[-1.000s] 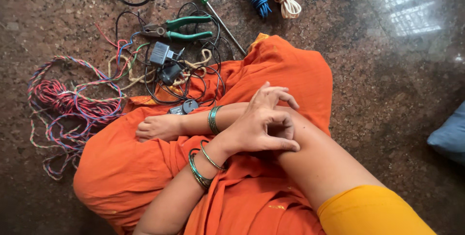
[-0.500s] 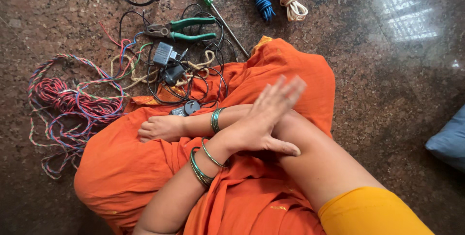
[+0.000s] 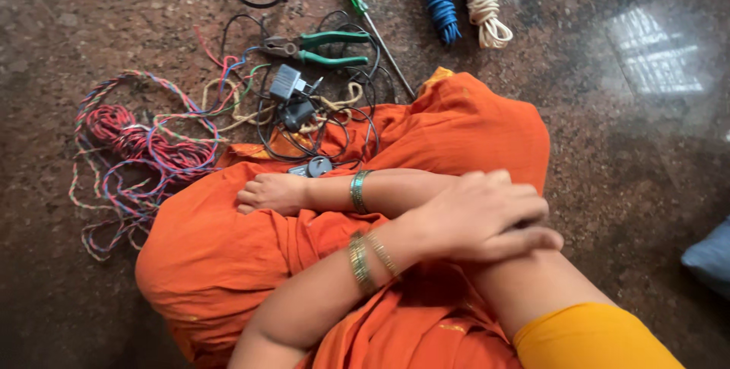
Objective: The person sits on the floor and works with a bundle of multicolored wires and a black power adapter. They untangle the wires, use pliers to strip insulation from wire ends, and connect the stripped wires to the adapter terminals.
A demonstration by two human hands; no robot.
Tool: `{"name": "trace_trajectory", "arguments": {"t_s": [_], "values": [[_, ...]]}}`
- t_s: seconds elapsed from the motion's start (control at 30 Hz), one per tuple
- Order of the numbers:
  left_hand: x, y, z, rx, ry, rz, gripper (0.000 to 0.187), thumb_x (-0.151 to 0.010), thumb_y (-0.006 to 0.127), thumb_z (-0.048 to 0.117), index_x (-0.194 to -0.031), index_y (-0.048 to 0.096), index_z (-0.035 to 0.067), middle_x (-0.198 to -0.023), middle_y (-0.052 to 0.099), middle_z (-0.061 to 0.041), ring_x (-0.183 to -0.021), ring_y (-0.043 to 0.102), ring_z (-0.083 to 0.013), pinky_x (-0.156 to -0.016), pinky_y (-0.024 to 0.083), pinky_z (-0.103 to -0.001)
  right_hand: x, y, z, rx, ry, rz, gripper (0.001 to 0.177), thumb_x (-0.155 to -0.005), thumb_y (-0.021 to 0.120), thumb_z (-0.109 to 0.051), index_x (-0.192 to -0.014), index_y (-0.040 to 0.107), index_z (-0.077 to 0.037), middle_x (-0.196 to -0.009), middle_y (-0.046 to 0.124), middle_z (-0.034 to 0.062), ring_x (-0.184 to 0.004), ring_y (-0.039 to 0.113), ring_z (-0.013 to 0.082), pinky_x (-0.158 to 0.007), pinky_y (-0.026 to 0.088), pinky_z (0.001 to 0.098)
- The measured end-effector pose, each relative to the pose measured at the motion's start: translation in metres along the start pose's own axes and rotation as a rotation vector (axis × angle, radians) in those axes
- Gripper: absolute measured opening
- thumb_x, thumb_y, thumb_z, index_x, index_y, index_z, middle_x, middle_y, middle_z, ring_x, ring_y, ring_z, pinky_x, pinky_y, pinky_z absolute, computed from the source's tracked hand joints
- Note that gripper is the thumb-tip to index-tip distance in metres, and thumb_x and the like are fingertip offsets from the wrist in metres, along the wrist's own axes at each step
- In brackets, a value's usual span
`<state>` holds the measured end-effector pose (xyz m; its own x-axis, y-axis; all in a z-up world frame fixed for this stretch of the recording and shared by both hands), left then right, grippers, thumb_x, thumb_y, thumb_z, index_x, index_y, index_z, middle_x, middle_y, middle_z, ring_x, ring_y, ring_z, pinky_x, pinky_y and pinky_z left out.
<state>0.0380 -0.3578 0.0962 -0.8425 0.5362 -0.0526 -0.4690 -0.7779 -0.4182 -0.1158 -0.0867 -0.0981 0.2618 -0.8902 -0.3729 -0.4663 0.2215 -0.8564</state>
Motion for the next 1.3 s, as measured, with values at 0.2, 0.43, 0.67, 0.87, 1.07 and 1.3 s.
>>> {"name": "trace_trajectory", "arguments": {"t_s": [0.2,0.43,0.67,0.87,1.07,1.3], "values": [[-0.018,0.0,-0.019,-0.085,-0.199,-0.07,0.054,-0.092,0.046,0.065,-0.092,0.078,0.021,-0.094,0.074,-0.007,-0.091,0.068,-0.036,-0.076,0.051,-0.048,0.0,-0.002,-0.001,0.032,-0.003,-0.052,0.039,-0.086,0.056,-0.022,-0.124,0.053,-0.013,-0.106,0.056,0.0051,-0.095,0.061,0.0215,-0.077,0.049,0.0368],[-0.015,0.011,0.004,0.242,-0.083,-0.082,0.054,-0.091,0.042,0.061,-0.099,0.076,0.02,-0.1,0.074,-0.01,-0.086,0.072,-0.0378,-0.074,0.053,-0.052,0.002,0.001,0.001,-0.049,0.029,-0.128,0.03,-0.094,0.057,-0.026,-0.12,0.052,-0.012,-0.107,0.057,0.0058,-0.098,0.062,0.0234,-0.078,0.049,0.0392],[0.031,-0.09,-0.08,-0.581,-0.336,0.235,0.032,-0.083,0.073,0.046,-0.082,0.074,0.014,-0.089,0.073,-0.009,-0.088,0.071,-0.0295,-0.076,0.053,-0.047,0.005,0.0,0.019,0.041,0.097,-0.281,0.032,-0.09,0.057,-0.024,-0.12,0.055,-0.015,-0.107,0.059,0.0055,-0.098,0.062,0.024,-0.076,0.05,0.0399],[0.163,-0.223,-0.172,-0.564,-0.549,0.659,0.025,-0.085,0.078,0.034,-0.088,0.071,0.01,-0.092,0.071,-0.014,-0.085,0.068,-0.0371,-0.076,0.051,-0.05,0.027,-0.045,0.113,-0.178,0.739,-0.433,0.013,-0.098,0.058,-0.019,-0.108,0.062,-0.011,-0.106,0.068,0.0113,-0.1,0.068,0.0317,-0.082,0.054,0.0443],[0.212,-0.267,-0.266,-0.548,-0.665,0.885,0.023,-0.089,0.074,0.022,-0.106,0.067,0.008,-0.107,0.065,-0.016,-0.103,0.06,-0.0381,-0.089,0.048,-0.049,0.084,-0.155,0.206,0.05,0.844,0.028,0.027,-0.082,0.076,-0.016,-0.105,0.067,-0.005,-0.112,0.064,0.0154,-0.107,0.061,0.0363,-0.091,0.05,0.0454],[0.206,-0.229,-0.323,-0.421,-0.482,0.881,0.044,-0.091,0.054,-0.002,-0.135,0.057,0.001,-0.133,0.061,-0.02,-0.126,0.057,-0.0385,-0.108,0.044,-0.045,0.111,-0.129,0.233,0.347,0.869,-0.216,0.054,-0.066,0.081,-0.018,-0.116,0.062,-0.015,-0.133,0.055,0.0187,-0.129,0.048,0.0392,-0.096,0.046,0.0484]]}}
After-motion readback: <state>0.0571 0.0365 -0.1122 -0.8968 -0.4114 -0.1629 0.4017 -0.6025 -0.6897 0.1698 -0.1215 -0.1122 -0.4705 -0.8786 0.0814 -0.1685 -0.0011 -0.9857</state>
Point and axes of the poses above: each hand's wrist, its own x-axis away from the middle knuckle, its own y-axis out of the palm, z = x × y, the point moved 8 cm from there along -x, towards the middle knuckle
